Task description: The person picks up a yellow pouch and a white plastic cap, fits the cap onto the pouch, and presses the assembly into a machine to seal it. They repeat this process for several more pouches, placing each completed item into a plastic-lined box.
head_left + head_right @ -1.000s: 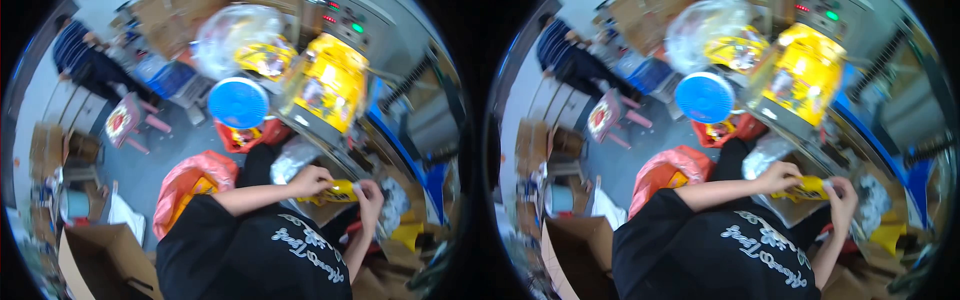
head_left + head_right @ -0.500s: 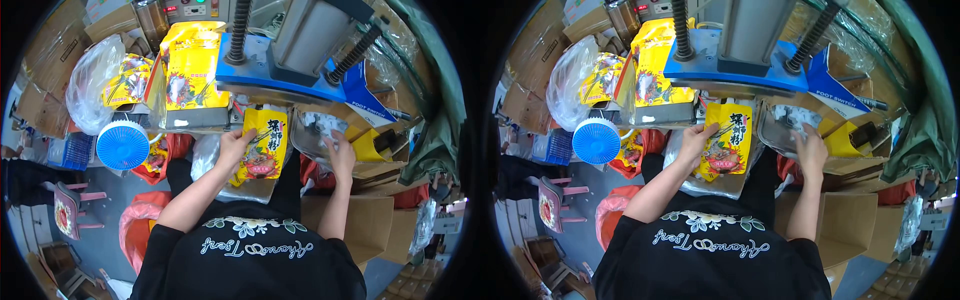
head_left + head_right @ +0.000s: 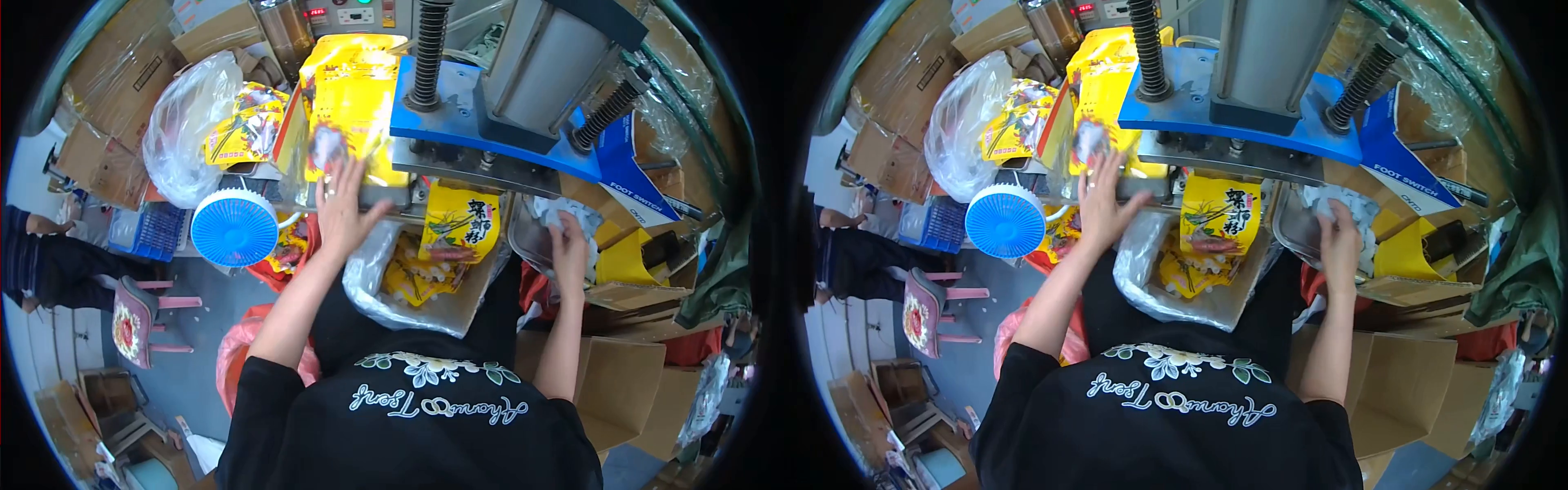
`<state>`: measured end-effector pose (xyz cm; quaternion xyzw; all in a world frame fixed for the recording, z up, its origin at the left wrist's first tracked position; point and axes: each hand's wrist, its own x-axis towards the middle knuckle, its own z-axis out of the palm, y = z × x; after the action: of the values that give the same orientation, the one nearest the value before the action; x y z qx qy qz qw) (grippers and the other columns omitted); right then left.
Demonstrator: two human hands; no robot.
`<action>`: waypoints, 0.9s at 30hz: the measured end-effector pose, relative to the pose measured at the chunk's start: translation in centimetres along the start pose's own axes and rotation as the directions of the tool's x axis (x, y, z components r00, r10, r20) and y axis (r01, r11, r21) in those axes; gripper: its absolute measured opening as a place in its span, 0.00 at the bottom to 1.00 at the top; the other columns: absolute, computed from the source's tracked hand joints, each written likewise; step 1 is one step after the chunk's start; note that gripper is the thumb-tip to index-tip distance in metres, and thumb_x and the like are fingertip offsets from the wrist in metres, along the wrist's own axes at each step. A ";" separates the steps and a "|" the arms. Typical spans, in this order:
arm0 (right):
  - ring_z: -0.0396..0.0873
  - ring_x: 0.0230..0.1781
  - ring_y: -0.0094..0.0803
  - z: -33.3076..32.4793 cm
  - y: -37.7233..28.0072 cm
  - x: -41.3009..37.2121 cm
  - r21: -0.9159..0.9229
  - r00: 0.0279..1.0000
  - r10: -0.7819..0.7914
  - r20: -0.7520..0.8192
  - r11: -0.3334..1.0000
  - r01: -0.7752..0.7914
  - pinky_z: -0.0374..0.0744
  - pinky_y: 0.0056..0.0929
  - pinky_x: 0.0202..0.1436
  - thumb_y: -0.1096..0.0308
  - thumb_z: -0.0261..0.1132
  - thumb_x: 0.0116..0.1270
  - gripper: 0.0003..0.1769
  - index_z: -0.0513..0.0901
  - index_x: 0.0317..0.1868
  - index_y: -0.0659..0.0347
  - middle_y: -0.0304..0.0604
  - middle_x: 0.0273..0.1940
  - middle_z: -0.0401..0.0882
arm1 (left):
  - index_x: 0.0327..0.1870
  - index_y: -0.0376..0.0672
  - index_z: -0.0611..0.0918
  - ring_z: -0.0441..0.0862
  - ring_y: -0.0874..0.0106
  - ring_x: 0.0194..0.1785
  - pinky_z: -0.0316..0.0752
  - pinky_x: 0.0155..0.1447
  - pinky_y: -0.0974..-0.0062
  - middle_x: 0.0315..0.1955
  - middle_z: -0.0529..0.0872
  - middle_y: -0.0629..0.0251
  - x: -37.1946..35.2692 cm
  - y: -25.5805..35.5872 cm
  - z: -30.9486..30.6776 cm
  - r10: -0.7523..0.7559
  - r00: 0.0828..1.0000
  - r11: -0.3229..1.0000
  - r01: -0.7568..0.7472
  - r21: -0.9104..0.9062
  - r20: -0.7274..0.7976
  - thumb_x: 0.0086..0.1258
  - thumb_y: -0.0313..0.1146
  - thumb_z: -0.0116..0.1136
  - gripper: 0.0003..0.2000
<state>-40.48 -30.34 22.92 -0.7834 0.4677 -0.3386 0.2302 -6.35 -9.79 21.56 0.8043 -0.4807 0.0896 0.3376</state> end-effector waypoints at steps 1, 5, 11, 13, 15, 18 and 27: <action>0.80 0.38 0.36 -0.1 0.3 0.1 0.139 1.000 0.004 0.015 0.990 -0.006 0.76 0.30 0.44 0.72 0.64 0.68 0.13 0.82 0.53 0.60 0.50 0.44 0.83 | 0.69 0.50 0.72 0.62 0.60 0.76 0.44 0.77 0.49 0.68 0.72 0.60 -1.2 0.0 -0.6 0.044 0.999 0.998 -0.044 0.040 0.003 0.61 0.43 0.69 0.33; 0.78 0.38 0.34 -1.0 -1.9 -0.4 0.125 0.993 -0.117 -0.011 0.985 0.117 0.76 0.27 0.43 0.74 0.65 0.67 0.13 0.82 0.51 0.64 0.47 0.42 0.81 | 0.45 0.47 0.86 0.78 0.63 0.60 0.48 0.75 0.47 0.47 0.86 0.65 -3.0 -0.7 -1.9 -0.011 0.995 0.998 0.005 -0.058 -0.102 0.63 0.32 0.67 0.10; 0.79 0.38 0.39 -0.1 -9.6 -1.5 0.114 0.947 -0.305 0.102 0.949 0.293 0.76 0.34 0.43 0.71 0.70 0.63 0.09 0.85 0.43 0.61 0.45 0.37 0.83 | 0.41 0.34 0.85 0.85 0.75 0.40 0.77 0.45 0.79 0.35 0.87 0.61 -4.2 5.5 -3.1 -0.169 0.955 0.615 0.294 -0.731 0.242 0.63 0.19 0.63 0.07; 0.79 0.40 0.41 -0.1 -11.5 -1.6 0.095 0.859 -0.460 0.225 0.888 0.450 0.76 0.37 0.45 0.67 0.70 0.62 0.08 0.85 0.40 0.60 0.44 0.37 0.83 | 0.42 0.33 0.85 0.85 0.75 0.39 0.77 0.45 0.78 0.34 0.87 0.61 -5.5 5.9 -1.9 -0.124 0.945 0.703 0.300 -0.645 0.304 0.62 0.20 0.63 0.08; 0.79 0.41 0.43 -0.1 -13.0 -1.8 0.102 0.741 -0.541 0.399 0.829 0.550 0.75 0.39 0.47 0.64 0.70 0.62 0.09 0.85 0.38 0.60 0.43 0.37 0.84 | 0.42 0.32 0.85 0.85 0.74 0.38 0.77 0.44 0.78 0.33 0.86 0.62 -7.1 5.9 -0.6 -0.101 0.918 0.690 0.343 -0.638 0.385 0.62 0.19 0.61 0.08; 0.79 0.42 0.41 1.0 -12.8 -1.9 0.277 0.646 -0.558 0.520 0.826 0.490 0.74 0.39 0.48 0.62 0.69 0.63 0.10 0.85 0.37 0.60 0.42 0.35 0.84 | 0.43 0.32 0.85 0.82 0.77 0.36 0.75 0.41 0.78 0.32 0.85 0.63 -8.6 6.0 -0.2 0.023 0.882 0.633 0.351 -0.689 0.470 0.65 0.23 0.63 0.08; 0.85 0.43 0.36 0.9 -9.6 -1.3 0.085 0.963 -0.199 0.184 0.979 0.186 0.79 0.32 0.49 0.64 0.68 0.66 0.19 0.83 0.55 0.61 0.49 0.41 0.86 | 0.41 0.31 0.87 0.79 0.85 0.32 0.73 0.36 0.83 0.32 0.88 0.68 -5.0 8.3 2.3 -0.217 0.769 0.314 0.638 -0.704 0.601 0.72 0.31 0.62 0.10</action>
<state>-34.69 -24.74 28.39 -0.8460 0.3533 -0.2978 0.2659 -16.30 -10.25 21.28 0.6052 -0.2729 -0.4340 0.6091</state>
